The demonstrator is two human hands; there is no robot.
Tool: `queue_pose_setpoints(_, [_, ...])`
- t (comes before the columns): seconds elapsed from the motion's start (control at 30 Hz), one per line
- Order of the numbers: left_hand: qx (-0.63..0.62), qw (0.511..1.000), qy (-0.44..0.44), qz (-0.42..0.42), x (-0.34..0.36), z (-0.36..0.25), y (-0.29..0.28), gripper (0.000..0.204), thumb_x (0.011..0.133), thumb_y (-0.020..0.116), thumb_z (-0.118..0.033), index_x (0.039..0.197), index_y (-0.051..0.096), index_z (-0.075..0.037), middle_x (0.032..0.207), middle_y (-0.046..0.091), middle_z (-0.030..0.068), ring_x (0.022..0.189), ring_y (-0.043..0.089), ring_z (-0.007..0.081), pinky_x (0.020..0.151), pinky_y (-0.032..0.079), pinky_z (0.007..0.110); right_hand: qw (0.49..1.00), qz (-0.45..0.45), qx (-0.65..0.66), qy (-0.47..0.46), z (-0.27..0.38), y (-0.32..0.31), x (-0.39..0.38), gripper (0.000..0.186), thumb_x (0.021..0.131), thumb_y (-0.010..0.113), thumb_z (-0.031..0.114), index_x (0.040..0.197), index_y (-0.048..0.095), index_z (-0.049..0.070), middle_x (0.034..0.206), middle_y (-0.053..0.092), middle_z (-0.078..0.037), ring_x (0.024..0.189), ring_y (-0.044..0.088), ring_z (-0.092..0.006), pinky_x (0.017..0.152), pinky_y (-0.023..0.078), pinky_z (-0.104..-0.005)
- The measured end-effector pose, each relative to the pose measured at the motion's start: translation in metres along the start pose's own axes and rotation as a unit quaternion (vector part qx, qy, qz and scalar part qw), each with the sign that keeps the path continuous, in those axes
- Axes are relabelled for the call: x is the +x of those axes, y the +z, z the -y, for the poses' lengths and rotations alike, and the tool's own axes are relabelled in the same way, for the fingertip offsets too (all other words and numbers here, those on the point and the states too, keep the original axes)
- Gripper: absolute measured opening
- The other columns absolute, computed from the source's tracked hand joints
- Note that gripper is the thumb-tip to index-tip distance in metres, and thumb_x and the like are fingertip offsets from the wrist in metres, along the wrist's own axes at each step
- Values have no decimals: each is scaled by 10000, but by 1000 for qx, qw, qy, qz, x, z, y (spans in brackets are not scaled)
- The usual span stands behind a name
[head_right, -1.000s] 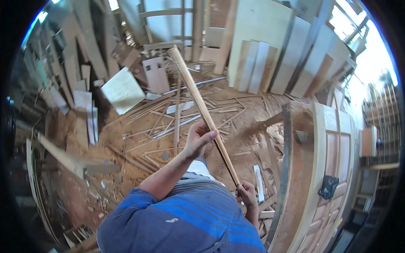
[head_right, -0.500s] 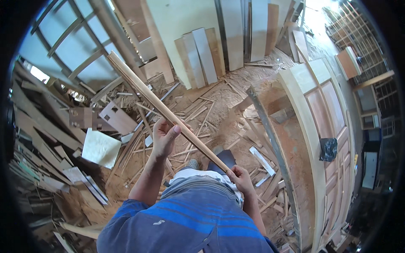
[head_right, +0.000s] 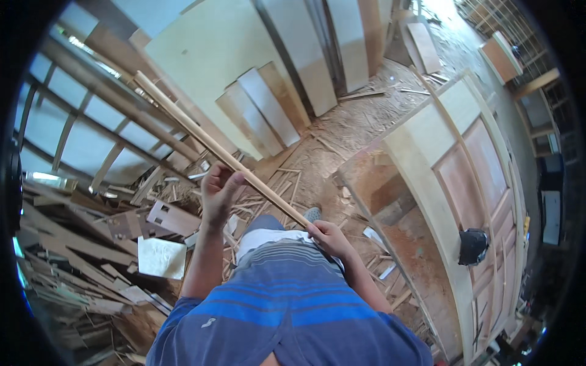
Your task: The person measures and marks a wooden strip against a wooden door with a pencil, cuts the strip using a miter saw, applies glue to the strip from a packet, and places the strip onto the wooden door.
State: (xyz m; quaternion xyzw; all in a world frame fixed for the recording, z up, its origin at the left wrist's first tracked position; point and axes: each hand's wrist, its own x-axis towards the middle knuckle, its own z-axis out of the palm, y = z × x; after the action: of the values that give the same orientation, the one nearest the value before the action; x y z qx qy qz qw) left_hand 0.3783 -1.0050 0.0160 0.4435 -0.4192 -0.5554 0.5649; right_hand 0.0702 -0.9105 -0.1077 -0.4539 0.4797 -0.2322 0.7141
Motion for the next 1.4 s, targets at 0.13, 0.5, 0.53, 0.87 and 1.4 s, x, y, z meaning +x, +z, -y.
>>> queue_pose_setpoints(0.13, [19, 1000, -9, 5, 75, 7, 23, 187, 1016, 709, -57, 1171, 645, 25, 1031, 744, 104, 939, 739, 183, 888, 616, 341, 999, -33, -7, 16, 26, -31, 33, 444, 1082, 620, 453, 857, 694, 78, 709, 499, 77, 677, 447, -57, 601, 356, -272])
queue_pose_setpoints(0.5, [-29, 972, -130, 194, 316, 58, 72, 268, 1116, 540, -119, 1322, 631, 27, 1183, 747, 149, 1080, 733, 228, 966, 608, 379, 971, -224, -46, 65, 108, -97, 136, 510, 996, 720, 500, 792, 617, 44, 675, 516, 19, 666, 477, -100, 589, 406, -332])
queue_pose_setpoints(0.53, [-30, 970, -130, 205, 340, 59, 76, 268, 1116, 540, -119, 1322, 631, 27, 1183, 747, 149, 1080, 733, 228, 966, 608, 379, 966, -242, -17, 88, 118, -97, 143, 518, 995, 719, 509, 790, 616, 44, 671, 507, 14, 664, 468, -104, 589, 404, -335])
queue_pose_setpoints(0.87, [2, 911, -171, 375, 531, 43, 114, 291, 1094, 573, -138, 1284, 639, 72, 1143, 738, 135, 1025, 734, 212, 964, 600, 362, 945, -308, 20, 105, 232, -117, 214, 485, 1053, 637, 502, 928, 688, 36, 786, 615, -19, 767, 546, -125, 695, 453, -322])
queue_pose_setpoints(1.4, [34, 899, -237, 366, 705, 141, 325, 299, 1084, 647, -227, 1204, 651, 48, 1032, 756, 127, 910, 760, 199, 845, 635, 335, 927, -328, 95, 153, 323, -343, 252, 509, 1088, 546, 526, 1018, 645, 31, 796, 610, -59, 731, 595, -173, 683, 477, -363])
